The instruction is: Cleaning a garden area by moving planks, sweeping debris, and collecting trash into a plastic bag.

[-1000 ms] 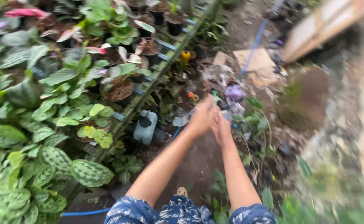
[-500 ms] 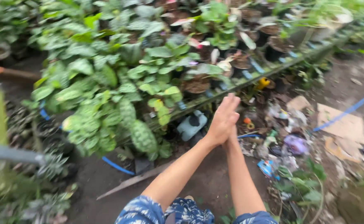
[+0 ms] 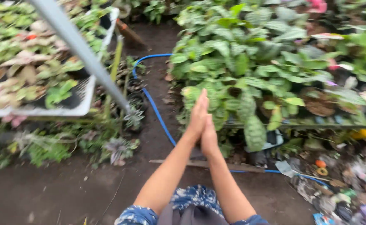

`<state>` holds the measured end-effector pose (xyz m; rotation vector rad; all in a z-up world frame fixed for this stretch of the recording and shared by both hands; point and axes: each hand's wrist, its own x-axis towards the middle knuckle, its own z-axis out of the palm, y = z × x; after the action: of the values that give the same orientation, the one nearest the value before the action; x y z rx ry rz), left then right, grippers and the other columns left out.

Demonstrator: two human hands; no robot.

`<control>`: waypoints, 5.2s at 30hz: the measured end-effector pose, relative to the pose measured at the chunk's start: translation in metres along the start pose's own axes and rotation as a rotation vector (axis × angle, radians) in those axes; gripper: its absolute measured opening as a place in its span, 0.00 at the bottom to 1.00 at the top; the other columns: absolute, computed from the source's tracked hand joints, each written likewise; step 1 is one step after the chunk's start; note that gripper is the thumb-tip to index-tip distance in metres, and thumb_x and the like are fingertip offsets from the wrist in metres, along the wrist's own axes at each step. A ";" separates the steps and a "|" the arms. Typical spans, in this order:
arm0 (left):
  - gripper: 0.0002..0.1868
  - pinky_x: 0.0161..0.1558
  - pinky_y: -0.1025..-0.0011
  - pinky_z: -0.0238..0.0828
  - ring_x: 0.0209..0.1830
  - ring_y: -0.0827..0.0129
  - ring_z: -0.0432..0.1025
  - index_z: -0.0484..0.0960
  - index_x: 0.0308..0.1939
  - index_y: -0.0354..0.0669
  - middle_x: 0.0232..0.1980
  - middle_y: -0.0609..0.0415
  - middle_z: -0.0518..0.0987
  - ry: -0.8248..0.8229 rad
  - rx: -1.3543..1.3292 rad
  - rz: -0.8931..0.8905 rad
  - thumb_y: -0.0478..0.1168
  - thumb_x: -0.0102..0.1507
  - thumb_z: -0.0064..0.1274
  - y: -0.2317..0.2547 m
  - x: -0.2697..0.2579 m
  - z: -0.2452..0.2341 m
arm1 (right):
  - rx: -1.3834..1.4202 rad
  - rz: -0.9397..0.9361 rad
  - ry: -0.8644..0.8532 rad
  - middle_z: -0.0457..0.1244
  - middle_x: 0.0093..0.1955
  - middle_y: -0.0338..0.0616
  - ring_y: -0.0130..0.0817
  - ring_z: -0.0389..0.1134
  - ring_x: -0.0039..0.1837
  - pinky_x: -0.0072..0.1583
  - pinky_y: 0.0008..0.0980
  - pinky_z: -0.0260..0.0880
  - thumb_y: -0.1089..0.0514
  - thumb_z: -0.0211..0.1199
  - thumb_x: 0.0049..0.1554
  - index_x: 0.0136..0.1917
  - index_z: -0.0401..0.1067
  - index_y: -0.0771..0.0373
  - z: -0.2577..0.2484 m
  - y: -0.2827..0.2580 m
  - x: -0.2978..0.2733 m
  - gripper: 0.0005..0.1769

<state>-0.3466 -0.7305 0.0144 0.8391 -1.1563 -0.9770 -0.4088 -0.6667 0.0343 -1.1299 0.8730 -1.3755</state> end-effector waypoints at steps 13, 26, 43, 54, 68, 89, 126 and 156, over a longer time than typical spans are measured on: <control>0.23 0.70 0.71 0.61 0.69 0.64 0.70 0.76 0.65 0.31 0.68 0.47 0.77 0.497 -0.039 -0.242 0.45 0.73 0.43 -0.026 -0.009 -0.290 | -0.033 0.158 -0.397 0.39 0.87 0.53 0.41 0.39 0.87 0.81 0.35 0.36 0.45 0.39 0.69 0.83 0.42 0.71 0.228 0.131 0.038 0.38; 0.20 0.68 0.72 0.64 0.65 0.67 0.73 0.78 0.64 0.31 0.65 0.45 0.79 0.429 0.186 -0.064 0.38 0.72 0.41 -0.110 0.214 -0.387 | 0.037 0.208 -0.200 0.45 0.85 0.50 0.38 0.44 0.84 0.79 0.33 0.41 0.44 0.44 0.67 0.81 0.49 0.70 0.304 0.226 0.278 0.38; 0.11 0.36 0.73 0.72 0.31 0.73 0.76 0.89 0.40 0.35 0.34 0.54 0.85 0.694 0.284 -0.052 0.41 0.64 0.59 -0.134 0.628 -0.480 | -0.138 -0.039 -0.253 0.61 0.75 0.56 0.40 0.61 0.76 0.75 0.35 0.57 0.62 0.48 0.66 0.75 0.62 0.72 0.331 0.215 0.589 0.26; 0.46 0.72 0.65 0.57 0.76 0.54 0.58 0.42 0.79 0.34 0.78 0.37 0.53 1.279 0.307 -0.070 0.28 0.64 0.55 -0.159 0.784 -0.617 | -0.212 0.173 -0.133 0.59 0.75 0.57 0.41 0.62 0.75 0.73 0.35 0.61 0.62 0.55 0.63 0.78 0.54 0.69 0.316 0.303 0.782 0.32; 0.10 0.53 0.72 0.72 0.46 0.72 0.73 0.79 0.47 0.33 0.48 0.55 0.79 1.025 0.189 0.062 0.36 0.68 0.63 -0.170 0.864 -0.712 | -0.291 0.325 -0.159 0.64 0.71 0.54 0.37 0.66 0.70 0.68 0.33 0.66 0.61 0.56 0.62 0.76 0.58 0.68 0.371 0.344 0.873 0.30; 0.21 0.67 0.65 0.59 0.65 0.65 0.66 0.69 0.63 0.32 0.64 0.49 0.72 0.888 0.386 0.176 0.35 0.68 0.54 -0.227 0.863 -0.667 | -0.265 0.422 -0.210 0.45 0.83 0.56 0.42 0.47 0.83 0.77 0.35 0.50 0.64 0.55 0.61 0.81 0.45 0.69 0.288 0.448 0.927 0.39; 0.16 0.43 0.60 0.84 0.55 0.45 0.80 0.70 0.31 0.37 0.41 0.39 0.81 0.868 -0.056 -0.048 0.37 0.73 0.35 -0.486 0.681 -0.550 | -0.758 -0.030 -0.036 0.36 0.79 0.87 0.75 0.52 0.77 0.68 0.48 0.63 0.59 0.63 0.62 0.60 0.66 0.59 0.255 0.770 0.988 0.14; 0.16 0.73 0.54 0.63 0.70 0.50 0.68 0.79 0.50 0.32 0.65 0.38 0.76 1.001 -0.646 -0.308 0.43 0.69 0.45 -0.546 0.563 -0.606 | -1.122 -0.108 -0.224 0.50 0.79 0.69 0.67 0.48 0.80 0.74 0.51 0.57 0.69 0.62 0.54 0.52 0.71 0.65 0.275 0.782 0.903 0.12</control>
<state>0.2094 -1.4263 -0.4205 0.8100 0.1544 -0.9065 0.1258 -1.6325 -0.4983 -2.1375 1.4827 -0.7458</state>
